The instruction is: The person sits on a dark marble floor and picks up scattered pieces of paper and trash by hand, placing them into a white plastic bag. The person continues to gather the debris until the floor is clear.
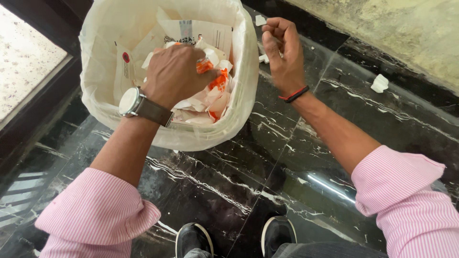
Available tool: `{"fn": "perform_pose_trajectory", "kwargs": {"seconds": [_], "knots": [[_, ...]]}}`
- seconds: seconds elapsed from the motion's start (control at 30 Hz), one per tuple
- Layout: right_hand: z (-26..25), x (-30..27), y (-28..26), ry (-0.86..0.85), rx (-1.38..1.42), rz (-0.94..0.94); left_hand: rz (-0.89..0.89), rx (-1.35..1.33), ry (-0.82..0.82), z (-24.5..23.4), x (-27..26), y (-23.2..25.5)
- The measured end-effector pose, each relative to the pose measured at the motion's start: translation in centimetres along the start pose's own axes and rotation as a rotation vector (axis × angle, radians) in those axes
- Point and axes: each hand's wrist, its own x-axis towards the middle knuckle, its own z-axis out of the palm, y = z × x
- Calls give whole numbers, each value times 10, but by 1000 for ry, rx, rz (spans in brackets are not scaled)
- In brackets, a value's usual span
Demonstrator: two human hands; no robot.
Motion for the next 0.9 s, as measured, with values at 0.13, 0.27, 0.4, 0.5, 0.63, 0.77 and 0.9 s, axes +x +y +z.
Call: {"fn": "perform_pose_trajectory", "kwargs": {"seconds": [0.13, 0.27, 0.4, 0.5, 0.63, 0.77, 0.9], "knots": [[-17, 3, 49, 84, -135, 116, 157, 10, 237, 4, 5, 4], [-44, -12, 109, 95, -266, 244, 74, -121, 58, 3, 14, 31], [-70, -45, 156, -20, -553, 245, -126, -185, -373, 1, 13, 70], [-88, -64, 167, -230, -863, 272, -7, -244, -259, 6, 7, 75], [-101, -77, 162, -533, -1077, 374, 34, -293, -242, 12, 3, 68], [-104, -85, 168, -601, -1102, 423, 26, -299, -280, 12, 1, 66], [-103, -89, 180, -633, -1132, 437, 53, -318, -273, 8, 3, 66]]}}
